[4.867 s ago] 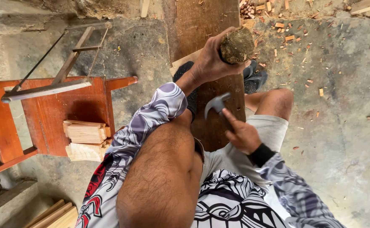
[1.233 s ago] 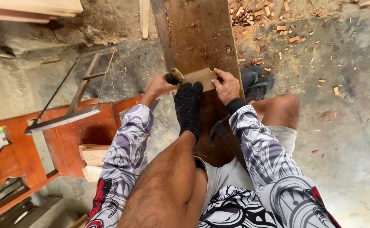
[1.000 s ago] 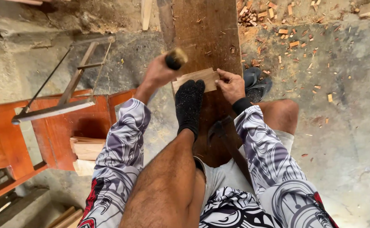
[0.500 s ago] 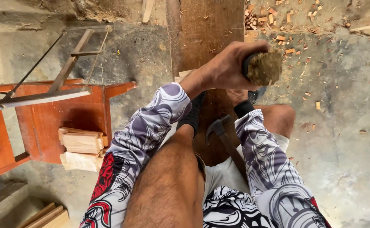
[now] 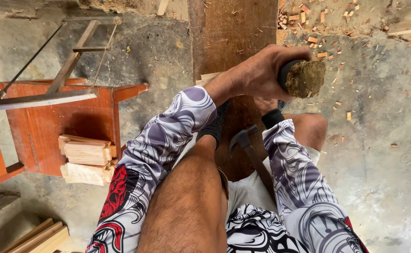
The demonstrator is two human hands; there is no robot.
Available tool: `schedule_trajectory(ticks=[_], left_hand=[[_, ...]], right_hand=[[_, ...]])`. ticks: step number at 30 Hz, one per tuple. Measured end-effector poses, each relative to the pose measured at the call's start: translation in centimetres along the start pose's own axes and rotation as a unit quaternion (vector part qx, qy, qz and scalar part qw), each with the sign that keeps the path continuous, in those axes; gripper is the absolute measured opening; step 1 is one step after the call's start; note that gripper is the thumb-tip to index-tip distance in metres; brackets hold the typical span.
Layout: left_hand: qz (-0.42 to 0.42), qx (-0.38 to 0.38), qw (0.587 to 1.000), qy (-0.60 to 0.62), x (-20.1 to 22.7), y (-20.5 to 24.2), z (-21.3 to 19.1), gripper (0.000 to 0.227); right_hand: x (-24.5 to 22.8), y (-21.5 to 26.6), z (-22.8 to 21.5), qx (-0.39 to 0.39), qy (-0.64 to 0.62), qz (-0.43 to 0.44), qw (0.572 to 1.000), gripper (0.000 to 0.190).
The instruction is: The person sits on a wooden workbench holding a stone in one hand and repeatedly hammers a small wooden block with a claw hammer. They set the block down, use a chisel on a wood piece, pick up additional wood pieces from a stack on the floor, and resume hammering the block on the bench.
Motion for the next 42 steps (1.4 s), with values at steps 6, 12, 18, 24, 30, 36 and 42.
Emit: schedule_trajectory(ticks=[6, 12, 18, 24, 30, 36, 42], left_hand=[[0.043, 0.007, 0.999, 0.002, 0.2, 0.0, 0.0, 0.068], [0.037, -0.006, 0.999, 0.000, 0.0, 0.0, 0.1, 0.069], [0.059, 0.011, 0.998, 0.018, 0.2, 0.1, -0.1, 0.073], [0.030, -0.001, 0.999, 0.022, 0.0, 0.1, -0.1, 0.063], [0.035, 0.003, 0.999, 0.000, -0.3, 0.1, -0.5, 0.067], [0.093, 0.007, 0.995, -0.040, -2.0, 0.9, -1.1, 0.078], [0.100, 0.024, 0.995, -0.017, -2.8, 1.3, -1.7, 0.086]], right_hand=[[2.2, 4.9, -3.1, -0.004, 0.011, 0.007, 1.000, 0.021], [2.6, 5.2, -2.7, -0.007, 0.020, 0.015, 1.000, 0.023], [0.0, -0.9, 2.3, -0.014, 0.030, 0.022, 0.999, 0.024], [-0.5, -1.4, 3.0, -0.017, 0.040, 0.029, 0.999, 0.026], [-1.3, -1.0, 3.0, -0.019, 0.049, 0.035, 0.998, 0.028], [-3.1, 1.9, 1.9, -0.013, 0.058, 0.037, 0.998, 0.029], [-7.6, 15.9, 0.7, -0.097, 0.392, -0.065, 0.912, 0.101]])
Point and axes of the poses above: each hand's wrist, its own y-axis away from the middle knuckle, its own z-axis out of the palm, x = y × z, the point moved 6 cm from there along -y, towards the middle knuckle, and after that the axes turned 8 degrees about z, right-handed, at the moved point
